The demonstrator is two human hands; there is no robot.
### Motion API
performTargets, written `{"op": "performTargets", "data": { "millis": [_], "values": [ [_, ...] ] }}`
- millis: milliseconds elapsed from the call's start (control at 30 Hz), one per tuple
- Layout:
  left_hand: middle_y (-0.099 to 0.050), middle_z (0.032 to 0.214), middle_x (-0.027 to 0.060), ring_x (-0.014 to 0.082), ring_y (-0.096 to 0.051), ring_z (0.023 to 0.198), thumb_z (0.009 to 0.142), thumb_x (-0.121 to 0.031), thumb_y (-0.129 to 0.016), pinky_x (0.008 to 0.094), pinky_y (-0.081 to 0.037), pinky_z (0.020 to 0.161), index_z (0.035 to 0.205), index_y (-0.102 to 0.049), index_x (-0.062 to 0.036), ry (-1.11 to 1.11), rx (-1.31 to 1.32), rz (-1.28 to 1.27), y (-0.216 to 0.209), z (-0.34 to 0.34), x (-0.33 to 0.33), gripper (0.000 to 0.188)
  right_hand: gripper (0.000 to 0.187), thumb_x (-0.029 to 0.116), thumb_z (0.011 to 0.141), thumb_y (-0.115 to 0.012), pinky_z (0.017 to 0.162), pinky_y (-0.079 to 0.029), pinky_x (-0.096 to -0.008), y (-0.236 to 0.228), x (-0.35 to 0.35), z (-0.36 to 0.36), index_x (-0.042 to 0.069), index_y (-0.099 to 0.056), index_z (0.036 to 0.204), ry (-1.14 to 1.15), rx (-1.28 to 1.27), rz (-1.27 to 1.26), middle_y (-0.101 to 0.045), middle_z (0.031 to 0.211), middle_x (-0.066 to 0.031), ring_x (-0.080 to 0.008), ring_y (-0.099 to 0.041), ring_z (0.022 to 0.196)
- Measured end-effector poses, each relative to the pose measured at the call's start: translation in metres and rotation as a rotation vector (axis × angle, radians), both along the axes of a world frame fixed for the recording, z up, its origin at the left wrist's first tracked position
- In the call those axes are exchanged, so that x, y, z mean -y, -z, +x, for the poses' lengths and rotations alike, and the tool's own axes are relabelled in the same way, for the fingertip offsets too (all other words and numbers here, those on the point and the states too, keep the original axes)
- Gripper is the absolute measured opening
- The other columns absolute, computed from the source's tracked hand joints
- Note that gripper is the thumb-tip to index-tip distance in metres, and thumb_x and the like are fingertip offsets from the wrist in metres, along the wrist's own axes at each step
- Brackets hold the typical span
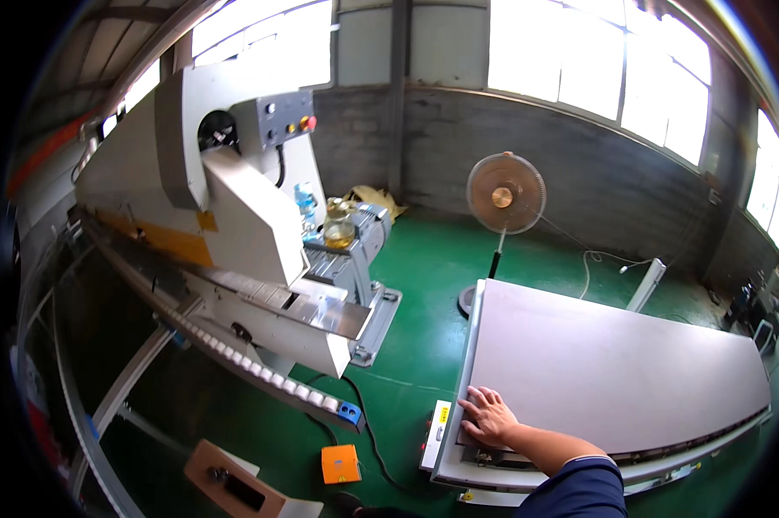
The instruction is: The person prepares industrial machinery by handling small components and adjusting a long metal rail on a track system in a large workshop.
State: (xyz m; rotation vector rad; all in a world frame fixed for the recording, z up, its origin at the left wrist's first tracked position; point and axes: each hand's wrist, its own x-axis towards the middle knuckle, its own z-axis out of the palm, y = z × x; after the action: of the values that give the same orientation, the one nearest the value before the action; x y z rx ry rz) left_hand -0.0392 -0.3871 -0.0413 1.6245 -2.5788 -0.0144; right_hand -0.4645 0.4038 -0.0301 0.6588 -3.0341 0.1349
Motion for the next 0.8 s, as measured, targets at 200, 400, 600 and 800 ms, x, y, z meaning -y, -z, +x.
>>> {"op": "performTargets", "data": {
  "millis": [200, 400, 600, 800],
  "values": [
    [-0.031, 0.157, 0.0184, 0.0389, -0.044, 0.136, 0.089, -0.033, -0.071, 0.0456, -0.04, 0.111, 0.155, -0.028, -0.0053, 0.063, -0.021, 0.009, 0.002, 0.019, -0.031, 0.083, 0.055, 0.038, 0.087, -0.062, 0.116, -0.027, -0.0504, -0.011, -0.004, 0.001, 0.014, -0.055, 0.137, 0.039, -0.006, -0.109, -0.038, 0.15, -0.0198, -0.042, -0.032, 0.138],
    [-0.032, 0.156, 0.0158, 0.0393, -0.033, 0.143, 0.075, -0.001, -0.061, 0.045, -0.027, 0.119, 0.152, -0.032, -0.0037, 0.131, -0.342, -0.009, 0.041, 0.046, -0.027, 0.082, 0.05, 0.026, 0.082, -0.064, 0.115, -0.028, -0.0516, -0.013, 0.006, 0.0, 0.011, -0.059, 0.129, 0.046, 0.002, -0.158, -0.041, 0.148, -0.0201, -0.0423, -0.035, 0.136],
    [-0.034, 0.155, 0.0156, 0.0396, -0.04, 0.138, 0.078, -0.009, -0.067, 0.0417, -0.036, 0.114, 0.151, -0.034, -0.0062, 0.107, -0.314, -0.005, 0.017, 0.019, -0.038, 0.081, 0.051, 0.019, 0.081, -0.061, 0.115, -0.028, -0.0513, -0.013, 0.003, 0.002, 0.007, -0.058, 0.13, 0.065, 0.001, -0.136, -0.04, 0.149, -0.0211, -0.0434, -0.036, 0.134],
    [-0.034, 0.156, 0.0106, 0.036, -0.041, 0.138, 0.08, -0.013, -0.069, 0.0399, -0.038, 0.112, 0.15, -0.036, -0.0071, 0.097, -0.301, 0.012, 0.008, 0.009, -0.042, 0.078, 0.051, 0.016, 0.082, -0.057, 0.117, -0.025, -0.0514, -0.005, -0.002, -0.004, 0.004, -0.056, 0.131, 0.04, -0.015, -0.1, -0.039, 0.15, -0.0224, -0.0433, -0.036, 0.135]
  ]
}}
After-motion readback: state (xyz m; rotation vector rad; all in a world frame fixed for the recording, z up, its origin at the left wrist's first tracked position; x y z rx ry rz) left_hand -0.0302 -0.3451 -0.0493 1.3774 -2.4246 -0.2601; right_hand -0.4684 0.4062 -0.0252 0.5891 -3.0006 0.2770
